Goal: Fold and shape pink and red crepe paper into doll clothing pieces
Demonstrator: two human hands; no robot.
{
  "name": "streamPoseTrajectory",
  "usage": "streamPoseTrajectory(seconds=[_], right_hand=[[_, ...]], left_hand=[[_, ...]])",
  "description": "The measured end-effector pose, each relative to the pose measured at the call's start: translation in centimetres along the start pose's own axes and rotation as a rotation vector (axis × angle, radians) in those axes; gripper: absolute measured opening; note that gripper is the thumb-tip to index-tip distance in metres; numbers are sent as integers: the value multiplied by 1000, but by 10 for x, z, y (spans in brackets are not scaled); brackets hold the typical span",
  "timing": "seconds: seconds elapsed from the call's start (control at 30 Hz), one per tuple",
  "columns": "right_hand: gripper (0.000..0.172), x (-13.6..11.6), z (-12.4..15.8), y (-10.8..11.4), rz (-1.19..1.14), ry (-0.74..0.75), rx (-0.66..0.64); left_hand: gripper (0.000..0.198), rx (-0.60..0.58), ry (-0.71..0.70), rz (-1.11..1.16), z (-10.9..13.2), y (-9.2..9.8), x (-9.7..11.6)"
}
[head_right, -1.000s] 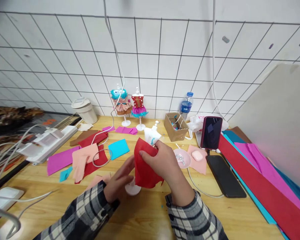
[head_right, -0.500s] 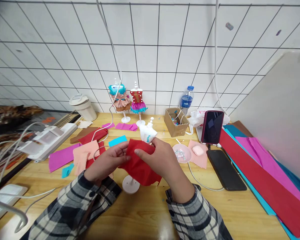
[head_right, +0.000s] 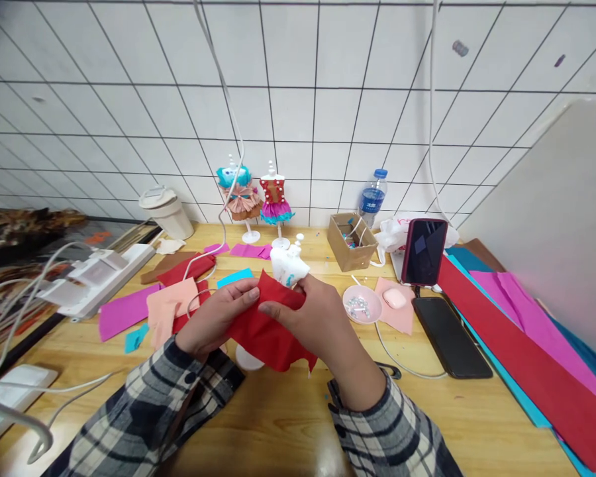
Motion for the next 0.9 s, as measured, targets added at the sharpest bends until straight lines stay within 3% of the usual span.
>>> streamPoseTrajectory(seconds=[0.2, 0.27, 0.43, 0.57, 0.67, 0.8, 0.9], right_hand=[[45, -3, 1, 3, -72, -13, 26], [44, -4, 0, 6, -77, -21, 33], [47, -4, 0, 7, -41, -13, 7], [47, -1, 0, -1, 10, -26, -8], [45, 1, -1, -2, 10, -21, 20], [49, 2, -3, 1, -197, 9, -86], [55, 3, -5, 6, -395, 65, -178]], left_hand=[[45, -282, 93, 37, 2, -4, -8], [48, -319, 85, 43, 0, 0, -10], [44, -315, 76, -5, 0, 11, -6], [56, -290, -13, -106, 6, 6, 4], [49, -202, -53, -197, 7, -1, 7], [44, -145, -35, -36, 6, 2, 9], [44, -175, 9, 92, 6, 10, 11]])
Point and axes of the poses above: each hand's wrist, its own z-axis away from the middle knuckle, its own y-axis out of the back of the hand, x = y × z, the point moved 4 cm from there along -z, towards the middle knuckle, and after that the axes turned 10 degrees about x, right-handed, at the moved point
